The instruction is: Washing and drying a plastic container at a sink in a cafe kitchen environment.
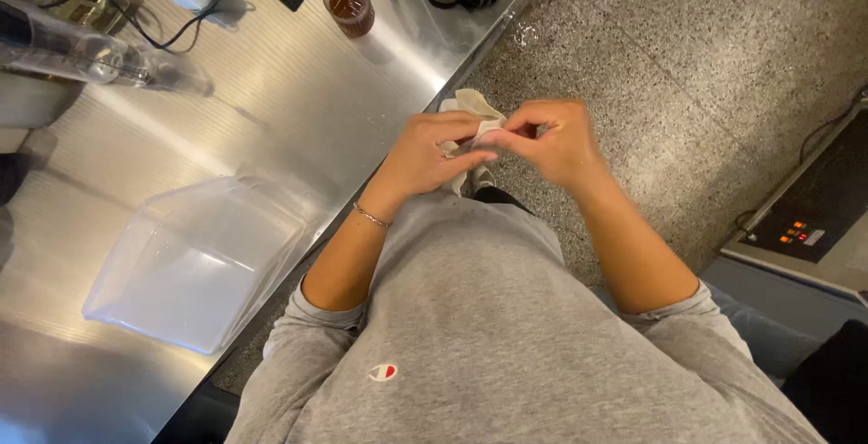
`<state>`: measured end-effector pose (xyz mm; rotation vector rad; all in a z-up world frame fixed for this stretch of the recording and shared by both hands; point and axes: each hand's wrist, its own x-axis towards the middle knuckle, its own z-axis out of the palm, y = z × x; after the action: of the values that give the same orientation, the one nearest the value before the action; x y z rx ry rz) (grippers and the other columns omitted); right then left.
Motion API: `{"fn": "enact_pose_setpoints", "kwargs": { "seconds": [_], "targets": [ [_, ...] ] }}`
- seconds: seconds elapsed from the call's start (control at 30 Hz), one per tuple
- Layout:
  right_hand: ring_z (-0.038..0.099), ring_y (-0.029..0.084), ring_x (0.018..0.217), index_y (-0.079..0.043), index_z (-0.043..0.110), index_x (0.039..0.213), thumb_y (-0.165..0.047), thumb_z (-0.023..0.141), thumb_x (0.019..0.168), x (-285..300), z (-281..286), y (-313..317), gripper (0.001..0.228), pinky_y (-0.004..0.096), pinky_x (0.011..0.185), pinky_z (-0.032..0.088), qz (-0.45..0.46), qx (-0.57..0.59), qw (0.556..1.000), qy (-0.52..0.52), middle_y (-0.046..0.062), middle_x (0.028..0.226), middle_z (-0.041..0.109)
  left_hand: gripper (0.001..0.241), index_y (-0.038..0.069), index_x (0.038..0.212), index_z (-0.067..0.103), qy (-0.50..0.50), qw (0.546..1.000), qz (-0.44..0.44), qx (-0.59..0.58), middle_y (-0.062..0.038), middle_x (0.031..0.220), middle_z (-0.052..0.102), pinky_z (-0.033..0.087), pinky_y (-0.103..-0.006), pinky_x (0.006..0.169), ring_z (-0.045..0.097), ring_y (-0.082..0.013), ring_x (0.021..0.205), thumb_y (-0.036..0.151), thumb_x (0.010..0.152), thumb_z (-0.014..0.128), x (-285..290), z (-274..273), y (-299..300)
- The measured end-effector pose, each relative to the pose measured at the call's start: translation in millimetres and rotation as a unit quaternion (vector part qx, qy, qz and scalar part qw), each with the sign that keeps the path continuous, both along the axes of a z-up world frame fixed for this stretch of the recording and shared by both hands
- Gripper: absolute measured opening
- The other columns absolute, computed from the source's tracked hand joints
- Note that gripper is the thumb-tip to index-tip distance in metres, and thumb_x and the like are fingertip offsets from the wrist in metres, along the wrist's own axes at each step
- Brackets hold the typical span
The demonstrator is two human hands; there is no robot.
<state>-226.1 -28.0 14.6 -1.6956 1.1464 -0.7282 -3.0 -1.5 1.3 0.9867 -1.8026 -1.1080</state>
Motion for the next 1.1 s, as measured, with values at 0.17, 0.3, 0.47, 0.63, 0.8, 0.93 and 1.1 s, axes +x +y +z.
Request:
{"fn": "enact_pose_setpoints", "kwargs": {
  "seconds": [0.17, 0.3, 0.47, 0.63, 0.8, 0.93, 1.1],
  "targets": [
    [0.06, 0.015, 0.079, -0.008, 0.08, 0.082, -0.034, 0.085, 0.081, -20, -9, -6, 0.026, 0.033, 0.07, 0.047, 0.009, -0.034, 0.997, 0.065, 0.002, 0.082, 0.072, 0.02, 0.007, 0.111, 0.078, -0.027, 1.0, 0.009, -0.013, -0.004, 0.095, 0.076, 0.056, -0.0276, 0.07, 0.071, -0.0143, 0.078, 0.016, 0.093, 0.076, -5, 0, 2],
    [0.054, 0.034, 0.122, -0.014, 0.082, 0.088, -0.052, 0.071, 0.087, -46, -27, -20, 0.039, 0.052, 0.108, 0.034, 0.119, -0.205, 0.965, 0.11, 0.008, 0.122, 0.068, 0.017, 0.002, 0.109, 0.075, 0.066, 0.996, -0.059, 0.006, -0.006, 0.099, 0.074, 0.052, -0.0265, 0.07, 0.067, -0.0135, 0.08, 0.015, 0.1, 0.069, 4, 20, -3],
    [0.055, 0.035, 0.133, -0.013, 0.081, 0.099, -0.052, 0.07, 0.088, -74, -26, -30, 0.042, 0.059, 0.119, 0.025, 0.202, -0.221, 0.941, 0.158, 0.008, 0.13, 0.069, 0.021, -0.001, 0.104, 0.069, 0.112, 0.99, -0.037, 0.075, -0.003, 0.095, 0.068, 0.048, -0.0246, 0.07, 0.06, -0.009, 0.082, 0.019, 0.104, 0.065, 27, 18, 2],
    [0.067, 0.024, 0.125, -0.011, 0.077, 0.112, -0.011, 0.076, 0.085, -114, -23, -38, 0.027, 0.041, 0.107, 0.054, 0.19, -0.216, 0.957, 0.029, 0.005, 0.129, 0.072, 0.02, 0.0, 0.109, 0.067, 0.14, 0.973, 0.126, 0.135, -0.002, 0.099, 0.067, 0.051, -0.0247, 0.086, 0.061, -0.008, 0.094, 0.019, 0.105, 0.064, 38, -15, 15],
    [0.073, 0.019, 0.106, -0.007, 0.058, 0.12, -0.007, 0.079, 0.087, -102, -6, -36, 0.039, 0.033, 0.093, 0.062, 0.183, -0.134, 0.972, -0.057, 0.01, 0.114, 0.07, 0.034, -0.001, 0.131, 0.059, 0.052, 0.956, 0.28, 0.067, -0.011, 0.123, 0.065, 0.047, -0.0346, 0.106, 0.061, -0.0189, 0.118, 0.017, 0.103, 0.067, -3, 3, 27],
    [0.068, 0.018, 0.107, -0.007, 0.04, 0.128, -0.005, 0.074, 0.098, -82, -27, -35, 0.046, 0.032, 0.092, 0.057, 0.247, -0.041, 0.956, -0.155, 0.011, 0.112, 0.064, 0.075, 0.0, 0.144, 0.046, -0.16, 0.95, 0.223, -0.148, -0.019, 0.138, 0.057, 0.038, -0.0498, 0.117, 0.056, -0.0347, 0.131, 0.038, 0.087, 0.074, -60, 61, 28],
    [0.065, 0.014, 0.103, -0.008, 0.039, 0.123, 0.001, 0.072, 0.098, -75, -42, -38, 0.042, 0.03, 0.086, 0.055, 0.273, 0.089, 0.934, -0.213, 0.011, 0.11, 0.064, 0.055, 0.003, 0.129, 0.058, -0.161, 0.958, 0.231, -0.056, -0.015, 0.123, 0.065, 0.045, -0.0464, 0.106, 0.061, -0.0339, 0.117, 0.041, 0.091, 0.071, -101, 15, 32]
  ]
}}
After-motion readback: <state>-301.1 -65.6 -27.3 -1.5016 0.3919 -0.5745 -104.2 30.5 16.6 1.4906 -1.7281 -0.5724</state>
